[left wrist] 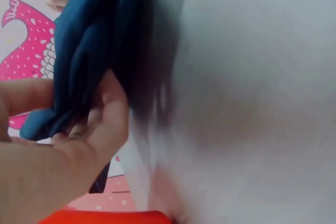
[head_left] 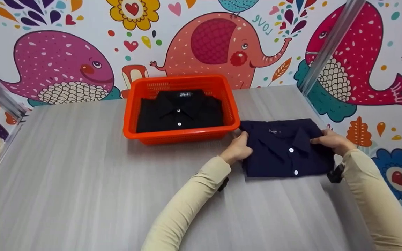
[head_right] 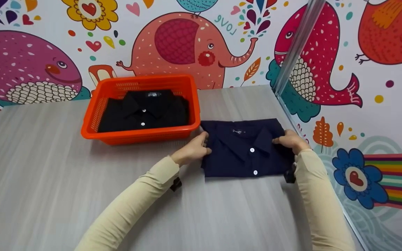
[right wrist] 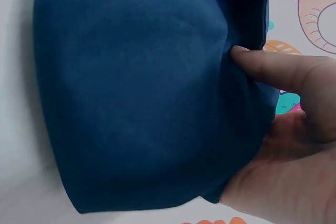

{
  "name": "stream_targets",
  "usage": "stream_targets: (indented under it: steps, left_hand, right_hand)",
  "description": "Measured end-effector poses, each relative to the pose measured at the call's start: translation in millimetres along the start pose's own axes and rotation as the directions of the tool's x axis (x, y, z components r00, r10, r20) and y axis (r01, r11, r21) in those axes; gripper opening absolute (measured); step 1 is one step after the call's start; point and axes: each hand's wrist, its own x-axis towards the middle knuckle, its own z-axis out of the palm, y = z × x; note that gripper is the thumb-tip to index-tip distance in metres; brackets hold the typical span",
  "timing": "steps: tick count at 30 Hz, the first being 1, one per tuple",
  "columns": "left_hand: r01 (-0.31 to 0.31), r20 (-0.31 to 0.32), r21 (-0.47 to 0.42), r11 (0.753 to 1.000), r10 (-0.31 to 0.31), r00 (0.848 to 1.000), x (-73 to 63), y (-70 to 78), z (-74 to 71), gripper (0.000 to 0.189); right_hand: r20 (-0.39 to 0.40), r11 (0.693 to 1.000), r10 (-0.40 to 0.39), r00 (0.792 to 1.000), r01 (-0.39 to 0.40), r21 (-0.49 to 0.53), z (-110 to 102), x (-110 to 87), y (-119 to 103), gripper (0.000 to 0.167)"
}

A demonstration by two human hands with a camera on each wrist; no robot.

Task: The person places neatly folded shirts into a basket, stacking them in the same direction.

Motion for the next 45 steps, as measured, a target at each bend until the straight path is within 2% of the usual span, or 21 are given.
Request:
stream_targets:
  steps: [6,8,12,18,20,24,27,31,40,45]
  left_hand:
    - [-0.045,-0.013,0.031,0.999,0.045,0.999,-4.0,9.3,-4.7,0.041]
    - [-0.065,-0.021,0.036,0.997,0.066,0.998,-5.6,11.7,-6.8,0.035]
    - [-0.102,-0.027,0.029,0.994,0.102,0.994,-9.6,15.0,-10.5,0.031]
    - [-0.183,-0.006,0.041,0.982,0.184,0.983,-17.6,18.3,-19.8,0.034]
    - [-0.218,-0.003,0.046,0.975,0.218,0.976,-20.7,18.2,-24.6,0.035]
    - [-0.261,-0.010,0.018,0.965,0.261,0.965,-27.7,16.4,-39.3,0.036]
    - [-0.257,-0.015,-0.002,0.966,0.257,0.966,-32.5,14.4,-53.0,0.038]
    - [-0.258,-0.033,0.016,0.966,0.258,0.965,-36.1,11.7,-69.5,0.039]
    - [-0.319,-0.106,0.092,0.943,0.328,0.939,-43.5,7.7,-102.5,0.040]
    - [-0.311,-0.152,0.088,0.946,0.321,0.935,-45.9,4.2,-118.0,0.040]
  right_hand:
    - [0.023,0.996,-0.063,0.998,0.061,0.065,-2.5,-2.6,1.6,0.053]
    - [0.039,0.995,-0.067,0.997,0.064,0.081,-3.6,-4.9,2.1,0.056]
    - [0.063,0.996,-0.061,0.996,0.056,0.071,-6.1,-10.1,2.9,0.073]
    - [0.046,0.995,-0.100,0.994,0.098,0.035,-5.6,-16.3,1.5,0.067]
    - [0.036,0.992,-0.123,0.992,0.121,0.039,-3.5,-18.9,-1.1,0.072]
    - [0.000,0.986,-0.165,0.986,0.165,0.026,1.8,-24.7,-10.6,0.084]
    - [-0.038,0.976,-0.217,0.975,0.218,0.022,6.9,-26.5,-19.4,0.077]
    - [-0.077,0.963,-0.266,0.961,0.268,0.026,15.2,-25.3,-31.2,0.065]
    - [-0.159,0.959,-0.282,0.946,0.282,-0.024,34.9,-27.3,-61.8,0.068]
    - [-0.185,0.952,-0.301,0.935,0.307,0.002,39.9,-32.4,-80.8,0.073]
